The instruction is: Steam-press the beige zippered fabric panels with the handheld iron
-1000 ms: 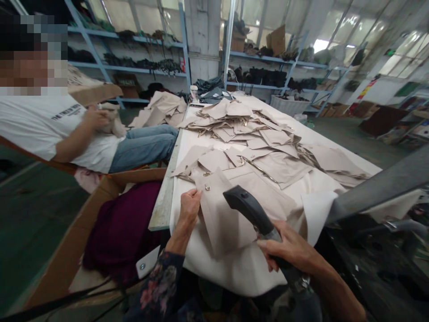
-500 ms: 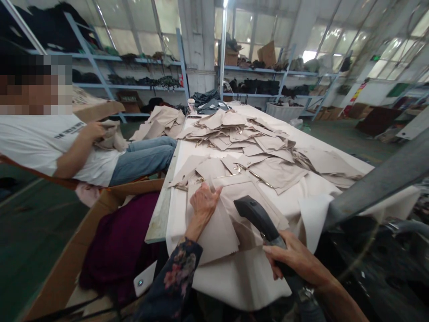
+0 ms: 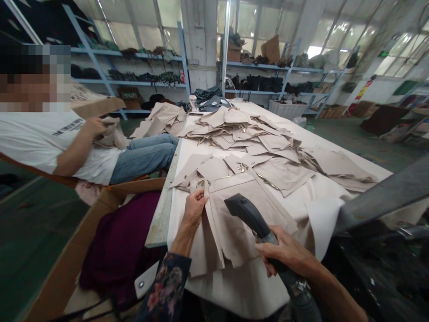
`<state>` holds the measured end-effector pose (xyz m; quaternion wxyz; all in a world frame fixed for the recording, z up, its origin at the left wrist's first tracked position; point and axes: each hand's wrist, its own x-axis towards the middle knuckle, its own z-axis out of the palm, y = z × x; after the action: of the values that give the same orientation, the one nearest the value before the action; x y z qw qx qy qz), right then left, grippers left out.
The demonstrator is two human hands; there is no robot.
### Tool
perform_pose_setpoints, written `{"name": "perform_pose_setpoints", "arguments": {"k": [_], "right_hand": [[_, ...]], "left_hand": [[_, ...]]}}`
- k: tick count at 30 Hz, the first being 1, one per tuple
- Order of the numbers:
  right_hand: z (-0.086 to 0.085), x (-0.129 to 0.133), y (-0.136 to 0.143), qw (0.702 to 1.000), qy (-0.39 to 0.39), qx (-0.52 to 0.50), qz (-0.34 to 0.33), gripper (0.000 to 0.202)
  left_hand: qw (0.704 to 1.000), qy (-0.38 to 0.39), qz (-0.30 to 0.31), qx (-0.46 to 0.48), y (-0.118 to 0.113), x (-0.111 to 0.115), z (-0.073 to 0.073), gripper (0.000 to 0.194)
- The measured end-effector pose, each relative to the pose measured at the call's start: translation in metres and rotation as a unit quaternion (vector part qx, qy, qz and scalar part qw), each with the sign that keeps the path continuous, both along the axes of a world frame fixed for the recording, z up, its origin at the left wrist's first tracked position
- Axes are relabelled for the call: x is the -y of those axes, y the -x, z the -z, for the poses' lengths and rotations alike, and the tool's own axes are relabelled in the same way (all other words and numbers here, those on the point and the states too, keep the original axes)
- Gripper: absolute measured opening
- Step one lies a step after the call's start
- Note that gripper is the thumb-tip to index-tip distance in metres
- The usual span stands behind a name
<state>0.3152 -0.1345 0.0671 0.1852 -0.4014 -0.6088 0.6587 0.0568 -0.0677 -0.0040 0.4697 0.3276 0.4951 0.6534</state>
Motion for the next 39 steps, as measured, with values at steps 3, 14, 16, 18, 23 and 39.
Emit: {"name": "perform_pose_setpoints", "arguments": {"k": [3,14,16,18,23,39], "right_hand": [[-0.001,-0.010,0.017,1.000,0.000,0.011,-0.015,0.018],[0.002,-0.041,0.068,0.999,0.024,-0.019,-0.030,0.023],[-0.001,-0.050,0.076,0.999,0.017,-0.026,-0.031,0.023],[-0.005,-0.059,0.083,0.999,0.004,-0.027,-0.035,0.024],[-0.013,-0.068,0.075,0.999,-0.037,-0.014,-0.009,0.030],[-0.021,0.054,-0.024,0.991,0.029,0.134,0.008,0.016]], "left_hand": [[0.997,-0.006,0.033,0.074,0.001,0.005,-0.002,0.037],[0.989,-0.027,0.076,0.125,0.009,0.012,-0.002,0.038],[0.989,-0.023,0.073,0.124,0.011,0.011,0.000,0.038],[0.989,-0.018,0.068,0.127,0.012,0.010,0.002,0.037],[0.988,-0.007,0.060,0.141,0.011,0.010,0.001,0.038],[0.994,-0.038,0.029,0.100,0.005,0.011,0.004,0.038]]}}
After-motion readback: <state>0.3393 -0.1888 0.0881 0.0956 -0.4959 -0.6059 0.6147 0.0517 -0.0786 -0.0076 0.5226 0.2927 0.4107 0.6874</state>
